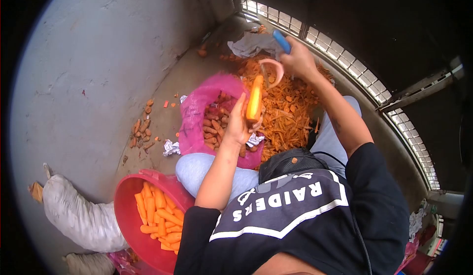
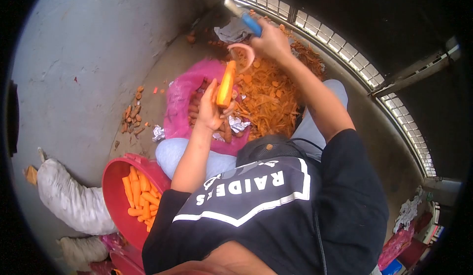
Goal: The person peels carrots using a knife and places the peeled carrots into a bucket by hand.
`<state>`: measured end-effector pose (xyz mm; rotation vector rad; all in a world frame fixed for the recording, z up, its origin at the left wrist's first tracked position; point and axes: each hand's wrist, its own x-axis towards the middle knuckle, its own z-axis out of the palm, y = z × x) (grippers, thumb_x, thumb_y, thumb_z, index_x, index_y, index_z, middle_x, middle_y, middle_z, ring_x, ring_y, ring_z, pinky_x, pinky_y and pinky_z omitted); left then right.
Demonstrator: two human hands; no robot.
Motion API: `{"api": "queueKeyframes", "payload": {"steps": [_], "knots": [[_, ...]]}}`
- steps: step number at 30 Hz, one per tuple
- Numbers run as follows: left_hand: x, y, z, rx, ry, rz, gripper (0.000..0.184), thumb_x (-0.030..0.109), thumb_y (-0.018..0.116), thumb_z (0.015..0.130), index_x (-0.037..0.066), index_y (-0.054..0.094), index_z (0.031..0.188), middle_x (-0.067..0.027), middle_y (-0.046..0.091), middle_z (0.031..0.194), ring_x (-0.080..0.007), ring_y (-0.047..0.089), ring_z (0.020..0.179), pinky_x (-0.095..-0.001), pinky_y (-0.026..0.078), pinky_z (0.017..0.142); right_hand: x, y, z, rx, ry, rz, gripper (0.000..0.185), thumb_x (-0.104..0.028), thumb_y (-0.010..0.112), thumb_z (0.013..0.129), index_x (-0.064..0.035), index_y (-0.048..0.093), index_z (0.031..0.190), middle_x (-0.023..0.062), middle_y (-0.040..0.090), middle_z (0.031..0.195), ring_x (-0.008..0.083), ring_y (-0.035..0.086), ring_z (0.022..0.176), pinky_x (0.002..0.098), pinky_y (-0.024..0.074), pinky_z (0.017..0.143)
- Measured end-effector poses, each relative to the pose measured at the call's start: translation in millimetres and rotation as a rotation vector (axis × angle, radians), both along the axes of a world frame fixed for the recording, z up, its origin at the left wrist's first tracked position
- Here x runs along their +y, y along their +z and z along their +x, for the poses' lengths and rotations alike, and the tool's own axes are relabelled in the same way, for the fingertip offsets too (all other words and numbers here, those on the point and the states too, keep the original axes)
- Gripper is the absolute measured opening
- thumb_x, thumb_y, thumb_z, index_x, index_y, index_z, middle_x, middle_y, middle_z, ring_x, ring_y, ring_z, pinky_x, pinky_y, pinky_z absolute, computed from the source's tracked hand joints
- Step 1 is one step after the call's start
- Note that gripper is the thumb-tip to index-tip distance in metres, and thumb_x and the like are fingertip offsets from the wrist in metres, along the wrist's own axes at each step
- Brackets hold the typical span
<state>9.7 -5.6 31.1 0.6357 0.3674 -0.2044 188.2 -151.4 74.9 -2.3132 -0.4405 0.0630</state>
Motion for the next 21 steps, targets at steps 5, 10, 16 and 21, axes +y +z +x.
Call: {"api": "queueKeyframes", "payload": {"steps": [5, 10, 16, 21], "knots": [[14.9, -48.5, 9.0, -0.188, -0.058, -0.006, 0.04, 0.036, 0.041, 0.099, 0.001, 0.057, 0.11, -0.0082, 0.062, 0.081, -0.0128, 0.056, 0.056, -0.0231, 0.044, 0.044, 10.4, 6.3, -71.0, -0.056, 0.182, -0.035, 0.023, -0.019, 0.06, 0.074, -0.0102, 0.053, 0.094, 0.0192, 0.062, 0.075, 0.0401, 0.063, 0.077, 0.0487, 0.0467, 0.069], [-3.0, -30.6, 8.8, -0.148, 0.091, -0.012, 0.034, 0.03, 0.042, 0.1, 0.001, 0.059, 0.105, -0.0086, 0.065, 0.088, -0.016, 0.065, 0.076, -0.0283, 0.055, 0.068, 15.7, 7.6, -79.1, -0.109, 0.277, -0.118, 0.024, -0.02, 0.061, 0.077, -0.0106, 0.052, 0.097, 0.02, 0.064, 0.077, 0.0424, 0.062, 0.078, 0.0504, 0.0469, 0.069], [-5.1, -28.8, 6.9, -0.144, 0.136, 0.015, 0.032, 0.027, 0.04, 0.099, 0.001, 0.059, 0.105, -0.0086, 0.064, 0.089, -0.013, 0.063, 0.069, -0.0245, 0.052, 0.061, 22.8, 4.1, -75.4, -0.086, 0.296, -0.103, 0.023, -0.019, 0.06, 0.077, -0.0105, 0.052, 0.097, 0.0203, 0.064, 0.079, 0.0414, 0.062, 0.081, 0.05, 0.0467, 0.072], [5.2, -43.4, 5.0, -0.191, 0.059, 0.066, 0.034, 0.03, 0.04, 0.1, 0.001, 0.058, 0.098, -0.0078, 0.059, 0.074, -0.0121, 0.051, 0.051, -0.0226, 0.041, 0.043, 23.7, 4.6, -56.1, 0.03, 0.255, -0.061, 0.023, -0.017, 0.06, 0.076, -0.0093, 0.054, 0.097, 0.018, 0.064, 0.082, 0.0373, 0.063, 0.08, 0.0464, 0.0475, 0.073]]}}
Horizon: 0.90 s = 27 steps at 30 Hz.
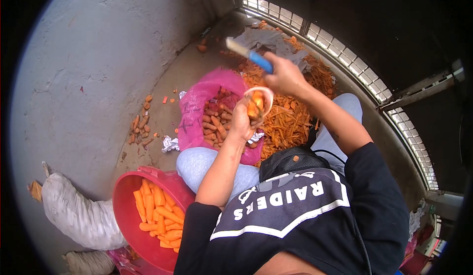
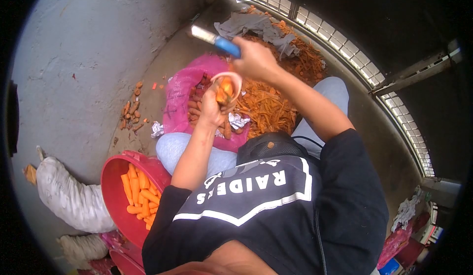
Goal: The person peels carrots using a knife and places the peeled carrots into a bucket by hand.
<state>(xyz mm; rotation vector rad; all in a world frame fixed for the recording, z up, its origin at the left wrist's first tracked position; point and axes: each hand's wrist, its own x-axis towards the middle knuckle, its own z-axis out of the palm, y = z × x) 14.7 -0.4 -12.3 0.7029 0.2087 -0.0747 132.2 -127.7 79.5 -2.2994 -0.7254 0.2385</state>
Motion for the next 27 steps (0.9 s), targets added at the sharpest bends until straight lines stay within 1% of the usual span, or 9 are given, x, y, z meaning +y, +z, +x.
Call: {"api": "queueKeyframes", "payload": {"steps": [2, 6, 9, 12, 14, 17, 21, 24, 27], "knots": [[-3.0, 29.0, -4.7, 0.084, -0.035, -0.041, 0.037, 0.033, 0.036, 0.1, 0.003, 0.058, 0.095, -0.0053, 0.052, 0.064, -0.0066, 0.031, 0.034, -0.0189, 0.022, 0.031, -6.1, 4.1, 15.6, -0.094, -0.1, -0.104, 0.03, -0.019, 0.063, 0.075, -0.0111, 0.056, 0.104, 0.0167, 0.067, 0.084, 0.0354, 0.065, 0.082, 0.0457, 0.0492, 0.074], [2.4, 31.9, -5.8, 0.04, -0.113, 0.009, 0.039, 0.039, 0.037, 0.1, 0.006, 0.052, 0.084, -0.0043, 0.047, 0.06, -0.0066, 0.029, 0.035, -0.0196, 0.022, 0.031, -25.8, 0.4, 65.0, -0.325, -0.235, -0.326, 0.037, -0.024, 0.071, 0.076, -0.007, 0.053, 0.104, 0.0158, 0.068, 0.079, 0.032, 0.068, 0.075, 0.0432, 0.0518, 0.067], [2.2, 29.7, -7.5, 0.031, -0.126, 0.016, 0.04, 0.041, 0.039, 0.099, 0.006, 0.053, 0.086, -0.004, 0.047, 0.061, -0.0063, 0.03, 0.036, -0.0194, 0.022, 0.032, -39.8, -11.8, 96.9, -0.314, -0.48, -0.25, 0.032, -0.02, 0.067, 0.077, -0.0071, 0.053, 0.103, 0.0131, 0.068, 0.081, 0.0309, 0.068, 0.074, 0.0435, 0.0519, 0.066], [3.7, 20.5, -5.0, 0.038, -0.105, -0.004, 0.039, 0.041, 0.04, 0.099, 0.006, 0.055, 0.089, -0.0048, 0.051, 0.064, -0.0066, 0.034, 0.037, -0.0198, 0.024, 0.033, -29.8, -5.9, 68.6, -0.037, -0.351, -0.071, 0.028, -0.017, 0.063, 0.077, -0.0088, 0.054, 0.103, 0.0129, 0.068, 0.085, 0.0291, 0.067, 0.075, 0.043, 0.0516, 0.068], [4.2, 17.6, -2.8, 0.068, -0.063, -0.016, 0.038, 0.04, 0.04, 0.099, 0.006, 0.057, 0.092, -0.005, 0.054, 0.066, -0.0069, 0.036, 0.037, -0.02, 0.026, 0.033, -19.0, 9.0, 27.1, 0.007, -0.189, -0.075, 0.027, -0.017, 0.06, 0.076, -0.0123, 0.056, 0.102, 0.0139, 0.067, 0.087, 0.0305, 0.066, 0.079, 0.0431, 0.0501, 0.073], [-4.0, 20.1, -1.4, 0.097, 0.077, 0.151, 0.037, 0.038, 0.041, 0.098, 0.005, 0.058, 0.102, -0.0044, 0.057, 0.069, -0.0067, 0.038, 0.037, -0.0196, 0.026, 0.032, -7.0, 13.8, -11.9, -0.085, -0.019, -0.027, 0.025, -0.019, 0.06, 0.077, -0.0108, 0.054, 0.1, 0.0195, 0.065, 0.082, 0.038, 0.063, 0.082, 0.0476, 0.0477, 0.073], [-19.6, 26.7, 4.7, 0.127, 0.236, 0.112, 0.038, 0.032, 0.036, 0.1, 0.002, 0.057, 0.106, -0.0084, 0.064, 0.079, -0.0093, 0.052, 0.045, -0.0184, 0.032, 0.033, 1.5, 13.6, -19.1, -0.1, 0.03, -0.061, 0.027, -0.02, 0.06, 0.077, -0.0106, 0.054, 0.101, 0.0207, 0.065, 0.083, 0.0414, 0.062, 0.085, 0.0497, 0.0469, 0.076], [0.6, 5.9, -1.5, 0.04, 0.097, 0.118, 0.035, 0.033, 0.037, 0.1, 0.004, 0.056, 0.102, -0.0056, 0.059, 0.07, -0.0071, 0.043, 0.039, -0.0185, 0.028, 0.031, 4.6, 11.6, -7.8, -0.126, -0.009, -0.048, 0.027, -0.019, 0.06, 0.077, -0.0117, 0.054, 0.102, 0.0193, 0.065, 0.082, 0.0398, 0.063, 0.084, 0.0482, 0.0482, 0.075], [8.7, 24.7, -9.3, 0.002, 0.028, 0.031, 0.034, 0.035, 0.038, 0.1, 0.006, 0.055, 0.092, -0.0038, 0.053, 0.063, -0.0052, 0.033, 0.035, -0.019, 0.023, 0.031, 1.5, 5.5, 38.5, -0.239, -0.155, -0.241, 0.03, -0.024, 0.065, 0.081, -0.0104, 0.054, 0.106, 0.0138, 0.068, 0.085, 0.0283, 0.067, 0.077, 0.0421, 0.0513, 0.069]]}}
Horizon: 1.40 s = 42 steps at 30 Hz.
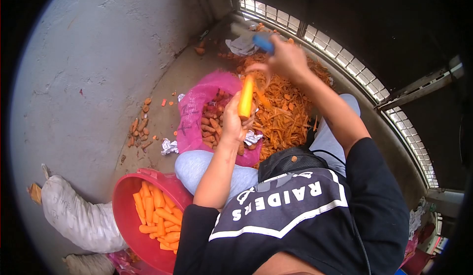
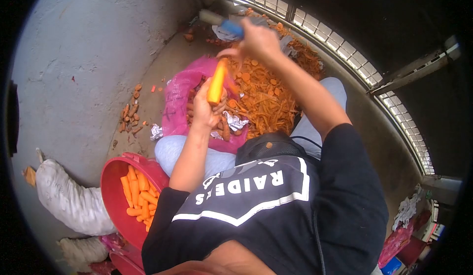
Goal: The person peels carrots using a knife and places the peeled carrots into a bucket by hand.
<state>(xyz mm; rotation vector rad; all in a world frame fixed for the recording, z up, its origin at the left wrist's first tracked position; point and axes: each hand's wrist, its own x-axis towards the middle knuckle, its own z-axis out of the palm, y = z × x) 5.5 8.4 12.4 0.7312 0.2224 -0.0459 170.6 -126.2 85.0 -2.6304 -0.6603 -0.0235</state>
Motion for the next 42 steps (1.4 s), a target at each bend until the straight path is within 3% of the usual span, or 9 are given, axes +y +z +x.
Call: {"api": "queueKeyframes", "payload": {"steps": [2, 5, 11, 14, 19, 24, 29, 37, 42], "knots": [[-2.4, 7.6, -3.7, -0.017, -0.022, 0.028, 0.036, 0.036, 0.038, 0.1, 0.006, 0.055, 0.091, -0.0044, 0.052, 0.062, -0.0059, 0.033, 0.035, -0.0192, 0.023, 0.032, -18.6, -0.4, 36.7, -0.024, -0.129, -0.049, 0.044, -0.032, 0.072, 0.078, -0.0066, 0.053, 0.109, 0.0159, 0.069, 0.086, 0.0313, 0.069, 0.083, 0.0428, 0.0523, 0.072], [-0.2, 4.9, -2.3, -0.004, -0.084, -0.025, 0.043, 0.042, 0.037, 0.1, 0.004, 0.054, 0.094, -0.0058, 0.053, 0.069, -0.0077, 0.036, 0.04, -0.0197, 0.027, 0.035, -31.3, -1.0, 48.8, -0.08, -0.275, 0.103, 0.036, -0.021, 0.062, 0.08, -0.0097, 0.055, 0.114, 0.0164, 0.069, 0.087, 0.0318, 0.068, 0.081, 0.0432, 0.0515, 0.073], [-2.5, 1.4, 0.9, 0.06, -0.15, -0.163, 0.046, 0.046, 0.036, 0.099, 0.003, 0.052, 0.105, -0.0059, 0.053, 0.073, -0.0085, 0.038, 0.042, -0.0198, 0.028, 0.036, -12.5, 3.9, -16.6, 0.087, 0.054, 0.157, 0.023, -0.019, 0.06, 0.079, -0.0105, 0.055, 0.099, 0.0133, 0.066, 0.076, 0.029, 0.065, 0.072, 0.0431, 0.0482, 0.068], [-2.7, -2.2, -0.1, 0.066, -0.15, -0.067, 0.04, 0.044, 0.039, 0.099, 0.006, 0.053, 0.102, -0.0051, 0.051, 0.066, -0.0084, 0.036, 0.038, -0.0201, 0.028, 0.035, -7.9, 8.5, -29.8, 0.048, 0.14, 0.169, 0.025, -0.019, 0.059, 0.078, -0.0094, 0.051, 0.1, 0.0212, 0.064, 0.079, 0.0416, 0.062, 0.079, 0.0484, 0.0467, 0.071], [2.6, 3.7, -6.0, -0.037, -0.228, -0.001, 0.036, 0.038, 0.038, 0.101, 0.005, 0.053, 0.1, -0.0046, 0.048, 0.059, -0.0065, 0.031, 0.036, -0.019, 0.024, 0.032, -13.5, 12.4, 13.6, -0.065, 0.014, 0.109, 0.025, -0.019, 0.063, 0.079, -0.0107, 0.055, 0.101, 0.0129, 0.068, 0.077, 0.0299, 0.067, 0.074, 0.0434, 0.0504, 0.066], [-3.0, 1.0, -6.7, 0.038, -0.161, 0.024, 0.035, 0.037, 0.039, 0.101, 0.005, 0.053, 0.099, -0.0039, 0.048, 0.06, -0.0057, 0.031, 0.036, -0.0185, 0.024, 0.032, -32.7, 36.1, 12.0, -0.033, -0.129, 0.092, 0.024, -0.019, 0.064, 0.079, -0.0115, 0.056, 0.1, 0.0118, 0.068, 0.077, 0.0297, 0.068, 0.074, 0.0422, 0.0514, 0.065], [-3.3, 1.3, -4.9, 0.046, -0.205, -0.071, 0.037, 0.038, 0.038, 0.101, 0.004, 0.053, 0.097, -0.0034, 0.047, 0.059, -0.0061, 0.031, 0.036, -0.0182, 0.024, 0.032, -17.8, 10.2, -21.2, -0.037, 0.163, 0.058, 0.028, -0.017, 0.062, 0.078, -0.0123, 0.051, 0.104, 0.0135, 0.066, 0.074, 0.0326, 0.066, 0.074, 0.0454, 0.0494, 0.07], [0.3, 1.9, -7.8, 0.033, -0.248, -0.173, 0.041, 0.042, 0.038, 0.1, 0.004, 0.053, 0.095, -0.0046, 0.046, 0.061, -0.0066, 0.03, 0.035, -0.0187, 0.025, 0.032, -38.3, 15.3, 19.1, -0.092, -0.11, 0.112, 0.029, -0.019, 0.063, 0.079, -0.012, 0.053, 0.105, 0.0151, 0.067, 0.079, 0.0331, 0.067, 0.076, 0.044, 0.0507, 0.069], [-3.9, 12.0, -8.3, 0.044, -0.266, -0.317, 0.041, 0.043, 0.038, 0.1, 0.005, 0.051, 0.103, -0.0042, 0.044, 0.062, -0.0065, 0.03, 0.035, -0.0174, 0.024, 0.031, -29.1, 8.6, -12.3, 0.016, 0.13, 0.162, 0.029, -0.019, 0.063, 0.077, -0.0141, 0.054, 0.104, 0.0144, 0.066, 0.079, 0.0349, 0.066, 0.077, 0.0456, 0.0489, 0.07]]}}
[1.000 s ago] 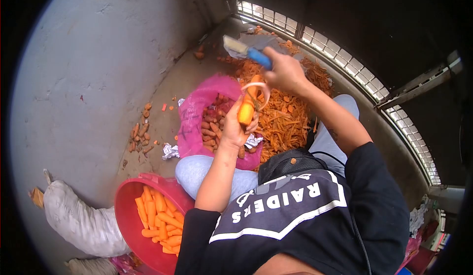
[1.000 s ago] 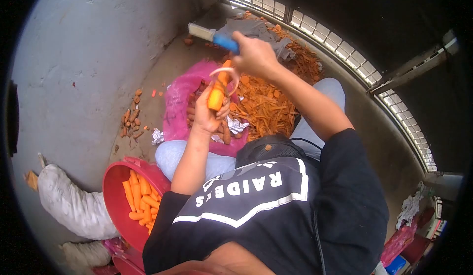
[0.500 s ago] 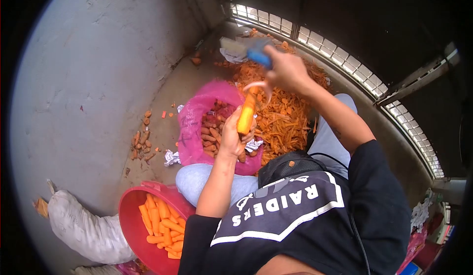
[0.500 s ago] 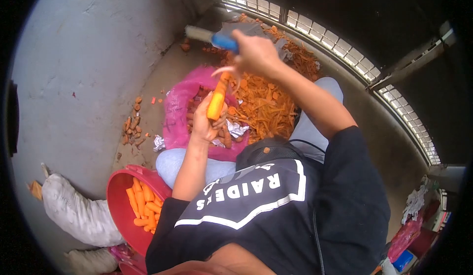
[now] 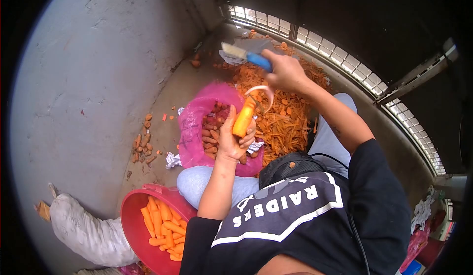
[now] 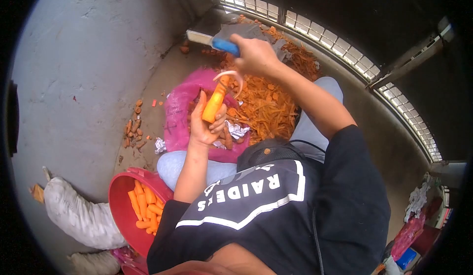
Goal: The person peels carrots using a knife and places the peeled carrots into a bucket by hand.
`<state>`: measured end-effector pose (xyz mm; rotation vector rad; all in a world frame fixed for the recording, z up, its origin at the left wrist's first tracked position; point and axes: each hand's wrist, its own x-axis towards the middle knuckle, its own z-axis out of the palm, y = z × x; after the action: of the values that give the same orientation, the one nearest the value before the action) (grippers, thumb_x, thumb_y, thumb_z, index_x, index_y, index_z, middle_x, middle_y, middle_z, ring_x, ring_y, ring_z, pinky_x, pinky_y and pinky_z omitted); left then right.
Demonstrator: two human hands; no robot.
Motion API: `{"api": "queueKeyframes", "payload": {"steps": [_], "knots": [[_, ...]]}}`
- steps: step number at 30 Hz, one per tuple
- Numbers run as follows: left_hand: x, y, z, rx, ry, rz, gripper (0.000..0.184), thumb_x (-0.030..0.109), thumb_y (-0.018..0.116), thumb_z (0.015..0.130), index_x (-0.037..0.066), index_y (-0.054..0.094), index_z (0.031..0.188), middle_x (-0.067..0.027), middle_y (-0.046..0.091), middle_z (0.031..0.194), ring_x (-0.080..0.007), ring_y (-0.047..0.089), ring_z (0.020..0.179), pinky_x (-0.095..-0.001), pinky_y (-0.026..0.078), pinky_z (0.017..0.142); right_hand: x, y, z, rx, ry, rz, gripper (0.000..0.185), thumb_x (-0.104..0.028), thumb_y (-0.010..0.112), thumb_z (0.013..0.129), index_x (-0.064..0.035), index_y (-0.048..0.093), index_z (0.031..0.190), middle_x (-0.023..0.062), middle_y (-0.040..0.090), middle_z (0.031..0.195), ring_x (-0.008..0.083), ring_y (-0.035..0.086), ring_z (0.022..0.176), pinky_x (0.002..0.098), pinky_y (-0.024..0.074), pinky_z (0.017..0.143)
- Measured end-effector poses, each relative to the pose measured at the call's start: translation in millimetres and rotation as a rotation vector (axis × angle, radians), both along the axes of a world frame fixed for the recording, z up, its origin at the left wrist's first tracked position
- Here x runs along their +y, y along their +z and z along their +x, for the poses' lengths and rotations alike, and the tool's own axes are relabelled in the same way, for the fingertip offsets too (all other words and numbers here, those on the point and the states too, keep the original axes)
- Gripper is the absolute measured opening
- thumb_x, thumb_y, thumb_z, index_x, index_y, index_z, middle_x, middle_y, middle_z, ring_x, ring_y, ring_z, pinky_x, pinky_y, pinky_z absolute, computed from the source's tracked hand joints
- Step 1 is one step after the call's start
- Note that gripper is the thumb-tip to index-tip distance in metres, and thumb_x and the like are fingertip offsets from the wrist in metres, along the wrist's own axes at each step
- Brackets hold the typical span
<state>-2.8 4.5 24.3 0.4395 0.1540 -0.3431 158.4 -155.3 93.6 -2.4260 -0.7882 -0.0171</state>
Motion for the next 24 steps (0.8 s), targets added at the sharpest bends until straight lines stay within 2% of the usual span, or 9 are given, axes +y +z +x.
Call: {"api": "queueKeyframes", "payload": {"steps": [2, 6, 7, 11, 12, 15, 20, 22, 24], "knots": [[0.1, 0.7, 0.9, -0.025, -0.018, -0.037, 0.041, 0.043, 0.038, 0.1, 0.005, 0.051, 0.11, -0.004, 0.043, 0.062, -0.0062, 0.029, 0.035, -0.0172, 0.024, 0.031, 6.1, -1.8, -2.0, -0.063, 0.036, -0.037, 0.029, -0.023, 0.065, 0.077, -0.014, 0.053, 0.102, 0.0146, 0.066, 0.075, 0.0342, 0.066, 0.074, 0.0463, 0.0494, 0.068], [3.1, 13.2, -3.4, -0.065, -0.067, -0.105, 0.045, 0.04, 0.037, 0.1, 0.003, 0.047, 0.123, -0.0036, 0.041, 0.059, -0.0064, 0.028, 0.035, -0.0181, 0.023, 0.031, 3.5, 4.6, 26.5, -0.151, -0.203, -0.159, 0.032, -0.03, 0.067, 0.08, -0.012, 0.053, 0.103, 0.0138, 0.066, 0.073, 0.0326, 0.067, 0.069, 0.0458, 0.0509, 0.066], [4.8, 18.5, -4.1, -0.083, -0.083, -0.101, 0.045, 0.039, 0.037, 0.101, 0.002, 0.045, 0.125, -0.0035, 0.04, 0.058, -0.0066, 0.028, 0.035, -0.0186, 0.023, 0.032, -1.1, 4.2, 34.3, -0.14, -0.245, -0.032, 0.028, -0.027, 0.064, 0.082, -0.0124, 0.053, 0.103, 0.0124, 0.066, 0.072, 0.0334, 0.067, 0.066, 0.0453, 0.0513, 0.064], [5.6, 4.9, -3.6, -0.036, -0.018, 0.034, 0.047, 0.042, 0.036, 0.101, 0.003, 0.048, 0.126, -0.0018, 0.041, 0.057, -0.0049, 0.028, 0.034, -0.0171, 0.024, 0.031, -4.3, 15.3, 17.4, -0.045, -0.144, -0.024, 0.027, -0.022, 0.063, 0.08, -0.0123, 0.053, 0.104, 0.0145, 0.067, 0.076, 0.0321, 0.067, 0.075, 0.0452, 0.0504, 0.068], [6.8, 1.0, -2.7, -0.075, -0.025, 0.05, 0.043, 0.041, 0.039, 0.1, 0.003, 0.054, 0.115, -0.0034, 0.045, 0.058, -0.0042, 0.029, 0.034, -0.017, 0.023, 0.031, -0.8, 17.4, 9.4, 0.021, -0.081, -0.028, 0.027, -0.021, 0.062, 0.08, -0.0122, 0.053, 0.103, 0.0153, 0.066, 0.077, 0.0323, 0.067, 0.077, 0.0455, 0.0499, 0.069], [-0.3, -3.7, -4.6, -0.051, 0.087, 0.321, 0.036, 0.038, 0.045, 0.099, 0.004, 0.057, 0.105, -0.005, 0.05, 0.059, -0.0037, 0.029, 0.033, -0.0175, 0.022, 0.031, 12.2, 18.8, -8.1, 0.006, 0.063, -0.142, 0.027, -0.017, 0.062, 0.077, -0.0127, 0.053, 0.103, 0.014, 0.067, 0.08, 0.0316, 0.066, 0.078, 0.047, 0.0485, 0.071], [-4.9, 14.7, -12.6, -0.13, 0.188, 0.483, 0.037, 0.031, 0.051, 0.098, 0.002, 0.055, 0.12, -0.0047, 0.051, 0.06, -0.0032, 0.032, 0.036, -0.018, 0.021, 0.032, 11.5, 21.5, 25.2, -0.219, -0.101, -0.271, 0.029, -0.028, 0.064, 0.082, -0.0087, 0.051, 0.1, 0.0149, 0.066, 0.072, 0.0336, 0.066, 0.071, 0.045, 0.0505, 0.063], [-4.4, 17.0, -13.4, -0.137, 0.22, 0.509, 0.044, 0.028, 0.051, 0.098, 0.002, 0.05, 0.132, -0.0035, 0.051, 0.061, -0.0031, 0.034, 0.038, -0.0179, 0.022, 0.034, 6.1, 19.1, 36.0, -0.223, -0.194, -0.127, 0.027, -0.023, 0.063, 0.081, -0.009, 0.051, 0.101, 0.0142, 0.066, 0.071, 0.0347, 0.066, 0.07, 0.0452, 0.0501, 0.064], [-4.0, 13.8, -10.8, -0.127, 0.236, 0.565, 0.043, 0.028, 0.051, 0.098, 0.002, 0.05, 0.132, -0.0034, 0.051, 0.061, -0.003, 0.034, 0.039, -0.0181, 0.022, 0.034, 5.4, 19.7, 29.7, -0.206, -0.169, -0.083, 0.026, -0.02, 0.063, 0.08, -0.0097, 0.052, 0.101, 0.0147, 0.067, 0.076, 0.0347, 0.066, 0.074, 0.0456, 0.0495, 0.067]]}}
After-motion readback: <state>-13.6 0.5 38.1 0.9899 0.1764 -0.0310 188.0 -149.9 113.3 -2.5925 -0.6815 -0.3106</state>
